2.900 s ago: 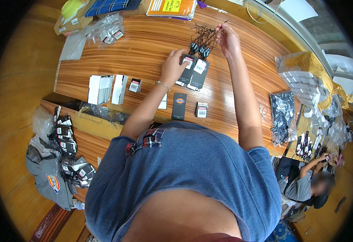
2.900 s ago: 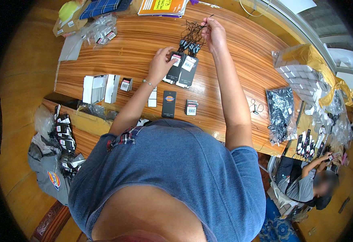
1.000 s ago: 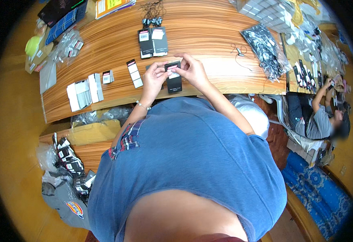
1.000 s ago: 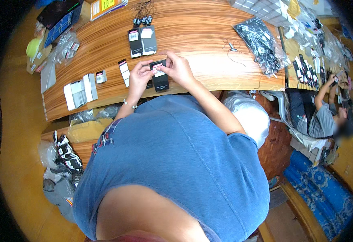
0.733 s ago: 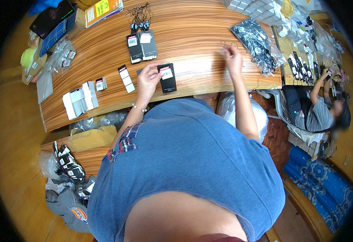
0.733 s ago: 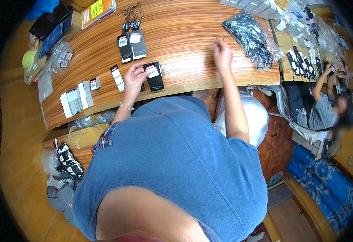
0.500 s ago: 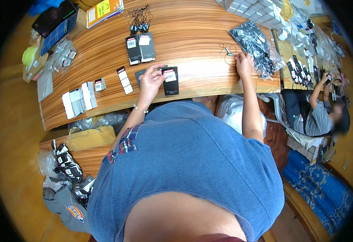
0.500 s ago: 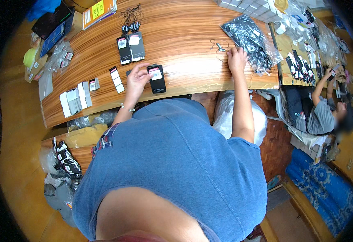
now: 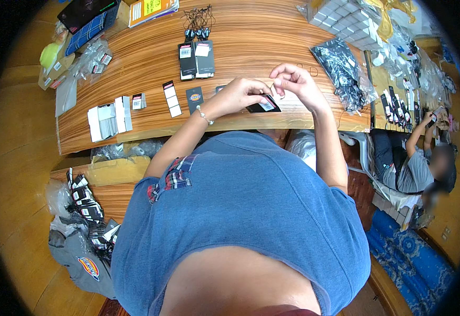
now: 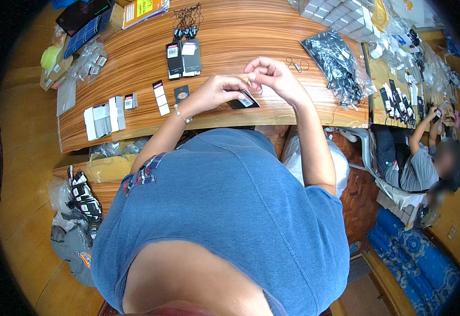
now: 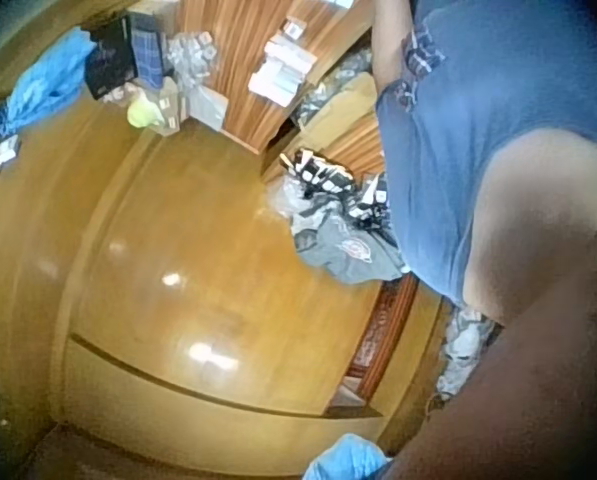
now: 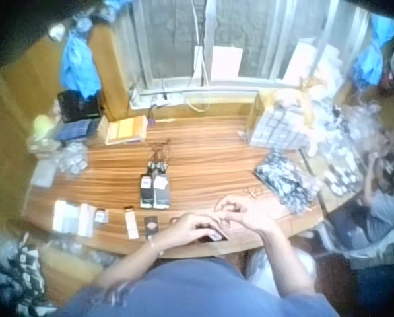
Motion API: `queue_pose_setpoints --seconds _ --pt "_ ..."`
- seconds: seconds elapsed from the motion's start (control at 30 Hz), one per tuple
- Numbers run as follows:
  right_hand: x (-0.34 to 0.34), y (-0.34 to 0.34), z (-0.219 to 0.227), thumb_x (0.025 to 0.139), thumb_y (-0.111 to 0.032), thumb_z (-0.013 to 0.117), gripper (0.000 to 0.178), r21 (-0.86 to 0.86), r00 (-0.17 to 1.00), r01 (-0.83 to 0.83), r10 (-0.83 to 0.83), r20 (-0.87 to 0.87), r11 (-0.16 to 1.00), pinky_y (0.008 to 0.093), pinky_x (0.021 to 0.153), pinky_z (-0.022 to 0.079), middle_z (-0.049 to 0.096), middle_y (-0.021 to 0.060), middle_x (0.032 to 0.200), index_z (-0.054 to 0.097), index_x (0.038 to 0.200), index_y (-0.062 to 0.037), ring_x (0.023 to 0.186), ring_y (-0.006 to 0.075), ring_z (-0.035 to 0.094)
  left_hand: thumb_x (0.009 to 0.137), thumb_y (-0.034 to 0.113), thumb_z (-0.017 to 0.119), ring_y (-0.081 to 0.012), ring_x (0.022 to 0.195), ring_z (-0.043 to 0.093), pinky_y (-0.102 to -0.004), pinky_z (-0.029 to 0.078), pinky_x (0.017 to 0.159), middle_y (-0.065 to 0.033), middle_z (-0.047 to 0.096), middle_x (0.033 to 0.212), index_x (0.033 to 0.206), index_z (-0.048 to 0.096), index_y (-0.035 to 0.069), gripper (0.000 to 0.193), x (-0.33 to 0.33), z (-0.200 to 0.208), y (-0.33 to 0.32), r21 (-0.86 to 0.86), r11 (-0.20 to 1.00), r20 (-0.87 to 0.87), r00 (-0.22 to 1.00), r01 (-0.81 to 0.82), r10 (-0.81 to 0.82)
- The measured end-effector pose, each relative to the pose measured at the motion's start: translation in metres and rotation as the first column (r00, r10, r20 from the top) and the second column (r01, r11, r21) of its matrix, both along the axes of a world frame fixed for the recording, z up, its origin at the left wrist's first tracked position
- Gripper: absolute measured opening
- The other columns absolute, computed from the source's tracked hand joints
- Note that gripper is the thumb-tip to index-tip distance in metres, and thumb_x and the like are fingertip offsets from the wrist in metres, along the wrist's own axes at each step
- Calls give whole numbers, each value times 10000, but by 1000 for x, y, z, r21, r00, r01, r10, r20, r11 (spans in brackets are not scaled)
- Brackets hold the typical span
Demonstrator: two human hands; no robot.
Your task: The person sits at a wooden table and repeatedly picks up small black boxes and thin black wires. They attach the wires to the boxes and place the assembled items on the table. The person handles the components by hand without using any tools.
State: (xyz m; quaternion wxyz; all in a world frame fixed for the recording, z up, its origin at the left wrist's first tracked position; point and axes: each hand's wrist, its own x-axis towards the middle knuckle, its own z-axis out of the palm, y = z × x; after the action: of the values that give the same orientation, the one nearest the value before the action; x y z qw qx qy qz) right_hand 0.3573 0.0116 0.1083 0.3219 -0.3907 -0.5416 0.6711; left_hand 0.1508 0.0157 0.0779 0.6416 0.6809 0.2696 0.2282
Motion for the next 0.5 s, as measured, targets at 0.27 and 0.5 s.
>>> queue_pose_setpoints --seconds 0.27,0.5 --pt "-22 3 -17 830 -26 547 269 -296 722 108 -280 -632 949 410 913 465 593 206 1044 527 1091 37 998 279 586 800 58 619 -111 860 592 -252 472 786 -55 642 933 973 629 5 181 -38 -3 -10 -111 992 23 997 -65 68" --pt "-53 15 -18 829 -12 579 150 -74 862 362 -364 -353 929 311 785 502 621 127 919 567 975 15 857 207 609 797 39 625 -122 905 595 -257 474 815 -57 637 988 969 623 7 175 -61 7 -16 -182 976 33 992 -115 123"
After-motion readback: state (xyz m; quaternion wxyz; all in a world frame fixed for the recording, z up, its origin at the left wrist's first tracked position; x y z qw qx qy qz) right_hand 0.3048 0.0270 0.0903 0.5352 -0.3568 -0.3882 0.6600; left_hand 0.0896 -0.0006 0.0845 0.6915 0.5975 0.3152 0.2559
